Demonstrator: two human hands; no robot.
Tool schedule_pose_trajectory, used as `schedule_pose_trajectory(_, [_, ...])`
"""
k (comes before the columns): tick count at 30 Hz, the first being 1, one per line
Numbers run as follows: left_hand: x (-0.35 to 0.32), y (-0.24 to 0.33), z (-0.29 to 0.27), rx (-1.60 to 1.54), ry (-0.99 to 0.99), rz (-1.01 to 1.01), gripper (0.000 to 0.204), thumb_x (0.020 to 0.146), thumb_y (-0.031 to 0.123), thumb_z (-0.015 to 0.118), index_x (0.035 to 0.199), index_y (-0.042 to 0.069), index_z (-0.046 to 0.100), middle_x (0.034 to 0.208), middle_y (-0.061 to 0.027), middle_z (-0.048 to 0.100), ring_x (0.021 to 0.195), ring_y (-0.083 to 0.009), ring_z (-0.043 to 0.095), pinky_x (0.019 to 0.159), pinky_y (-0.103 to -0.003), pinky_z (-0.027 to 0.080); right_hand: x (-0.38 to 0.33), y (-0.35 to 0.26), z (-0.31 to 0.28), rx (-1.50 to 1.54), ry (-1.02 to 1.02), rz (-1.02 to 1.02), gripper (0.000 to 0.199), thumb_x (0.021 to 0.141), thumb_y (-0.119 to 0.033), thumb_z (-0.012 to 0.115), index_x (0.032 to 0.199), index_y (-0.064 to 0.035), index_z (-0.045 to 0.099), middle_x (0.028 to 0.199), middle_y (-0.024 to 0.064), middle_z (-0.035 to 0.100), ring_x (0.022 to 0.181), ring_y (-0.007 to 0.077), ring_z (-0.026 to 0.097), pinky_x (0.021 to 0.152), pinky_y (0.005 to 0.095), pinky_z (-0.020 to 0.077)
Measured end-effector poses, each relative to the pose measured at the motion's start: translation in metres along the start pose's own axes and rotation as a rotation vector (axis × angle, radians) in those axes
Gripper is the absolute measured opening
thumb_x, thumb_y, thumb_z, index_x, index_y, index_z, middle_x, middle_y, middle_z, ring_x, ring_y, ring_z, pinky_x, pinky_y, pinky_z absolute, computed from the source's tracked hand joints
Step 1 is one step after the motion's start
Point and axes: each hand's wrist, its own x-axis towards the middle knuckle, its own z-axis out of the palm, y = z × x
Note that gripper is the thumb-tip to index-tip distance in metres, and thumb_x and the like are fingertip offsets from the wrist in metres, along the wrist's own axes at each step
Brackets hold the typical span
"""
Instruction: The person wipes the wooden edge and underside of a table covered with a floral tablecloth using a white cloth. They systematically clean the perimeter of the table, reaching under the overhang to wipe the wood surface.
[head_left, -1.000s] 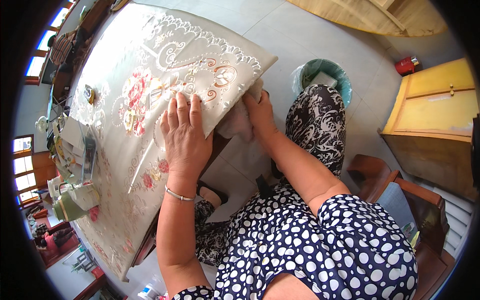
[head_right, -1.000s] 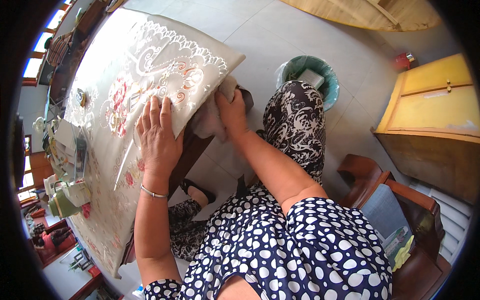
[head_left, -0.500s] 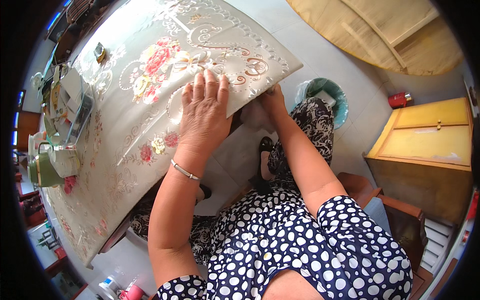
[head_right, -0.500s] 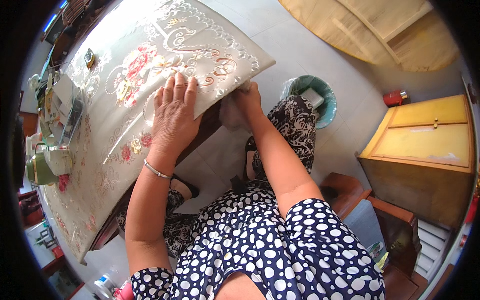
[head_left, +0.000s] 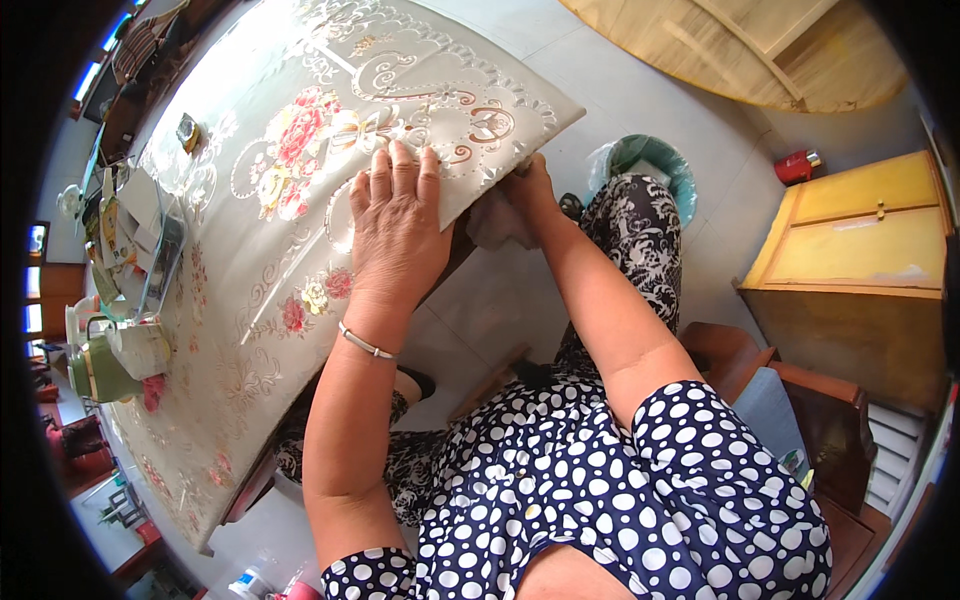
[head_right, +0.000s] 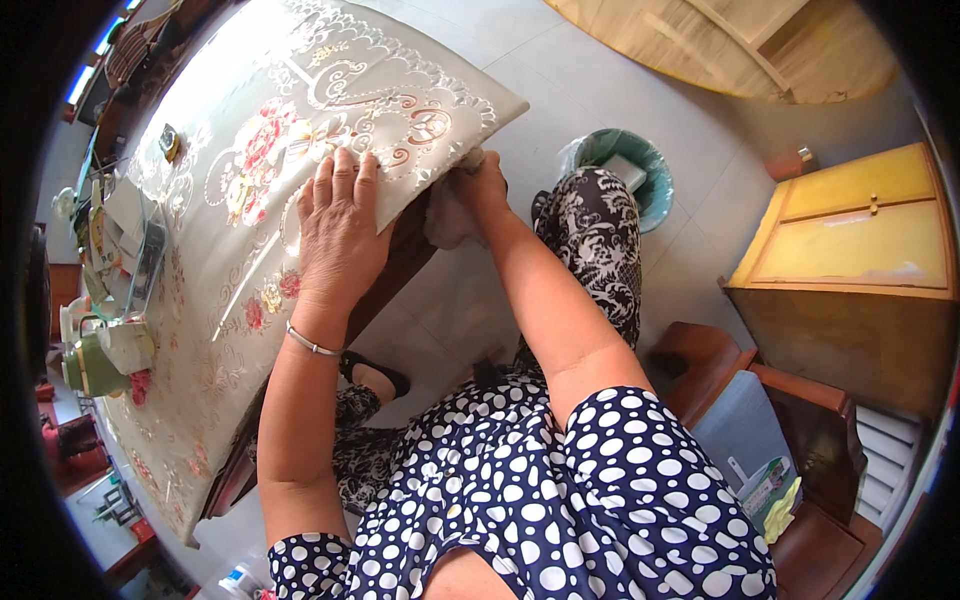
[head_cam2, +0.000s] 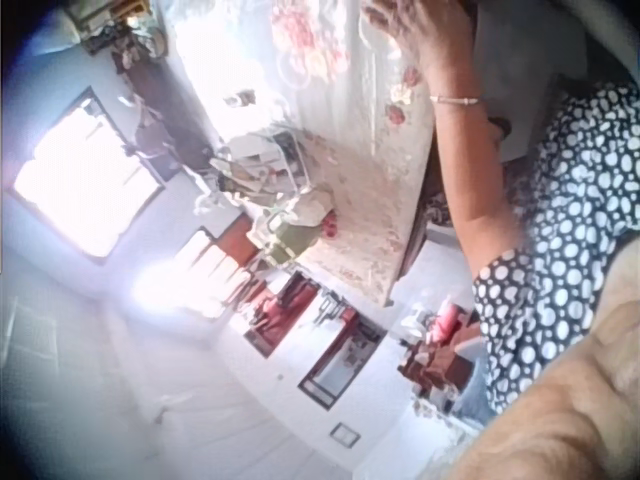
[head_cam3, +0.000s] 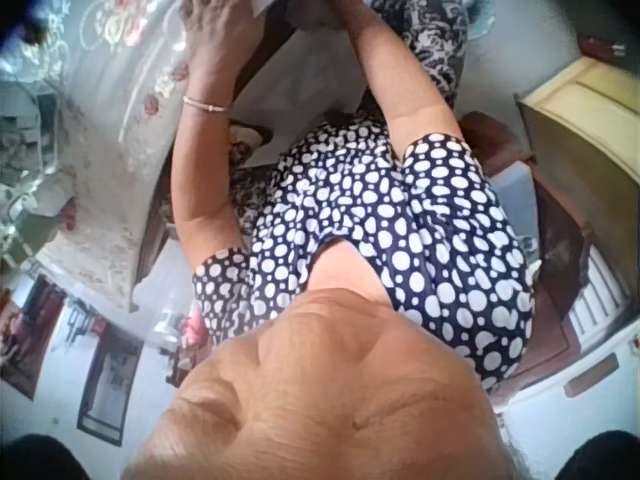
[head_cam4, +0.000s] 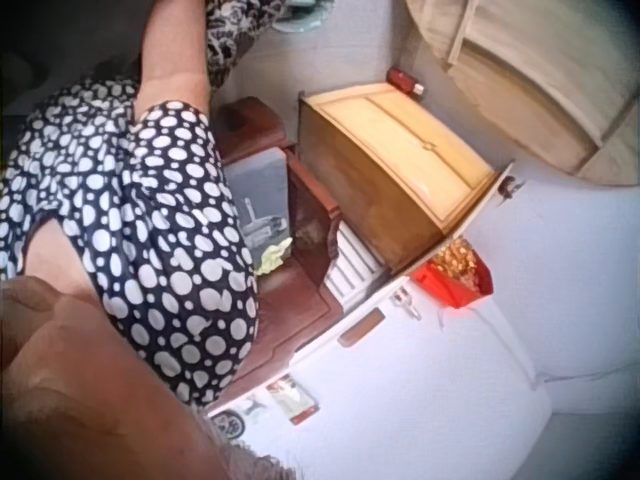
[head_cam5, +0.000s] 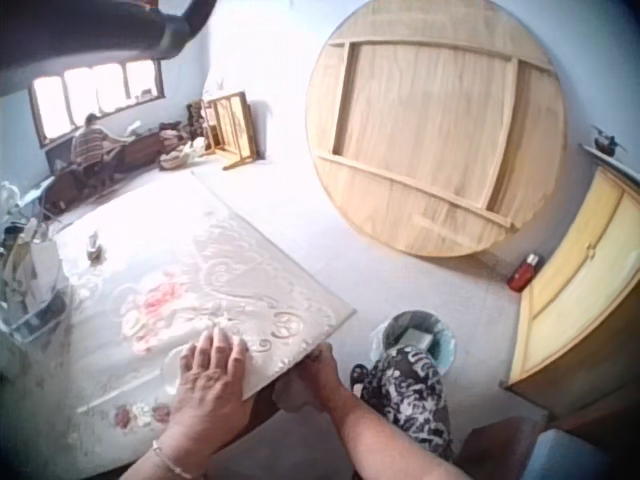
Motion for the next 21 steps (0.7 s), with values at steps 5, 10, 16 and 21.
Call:
schedule_pose_trajectory(5, [-0.005, -0.002, 0.001, 0.055, -0.046, -0.017, 0.07, 0.083, 0.021, 0.071, 0.145, 0.006, 0.043, 0.147, -0.0207, 0.044, 0.138, -0.0368, 0.039, 0.113, -0.05, 0.03, -0.058, -0.061, -0.005, -0.737, -0.216, -0.301, 0.059, 0.086, -0.028, 0.073, 0.126, 0.0048, 0.045, 0.119, 0.0242, 0.064, 0.112, 0.0341, 0.064, 0.092, 0.0416, 0.052])
schedule_pose_trajectory(10, [-0.001, -0.001, 0.005, 0.088, -0.057, -0.005, 0.073, 0.08, 0.018, 0.071, 0.146, 0.007, 0.042, 0.148, -0.0198, 0.044, 0.139, -0.0365, 0.039, 0.113, -0.051, 0.03, -0.097, 0.002, 0.073, 0.205, -0.205, -0.013, 0.049, 0.084, -0.019, 0.072, 0.114, 0.0093, 0.046, 0.106, 0.0287, 0.065, 0.102, 0.0391, 0.066, 0.086, 0.0448, 0.0531])
schedule_pose_trajectory(16, [-0.002, -0.001, 0.002, 0.082, -0.075, -0.009, 0.077, 0.077, 0.018, 0.075, 0.147, 0.008, 0.042, 0.15, -0.0192, 0.042, 0.14, -0.0365, 0.038, 0.113, -0.05, 0.029, -0.136, 0.019, 0.13, 0.199, -0.398, -0.036, 0.044, 0.089, -0.028, 0.069, 0.116, 0.0041, 0.056, 0.112, 0.0273, 0.066, 0.107, 0.036, 0.066, 0.088, 0.0426, 0.0527])
schedule_pose_trajectory(21, [-0.002, -0.003, 0.005, 0.084, -0.062, 0.003, 0.075, 0.079, 0.019, 0.075, 0.146, 0.008, 0.042, 0.15, -0.0194, 0.043, 0.139, -0.0365, 0.039, 0.113, -0.05, 0.029, -0.122, 0.034, 0.129, 0.209, -0.421, -0.095, 0.06, 0.078, -0.045, 0.076, 0.108, 0.0067, 0.069, 0.104, 0.0301, 0.07, 0.105, 0.0432, 0.067, 0.085, 0.0414, 0.0542])
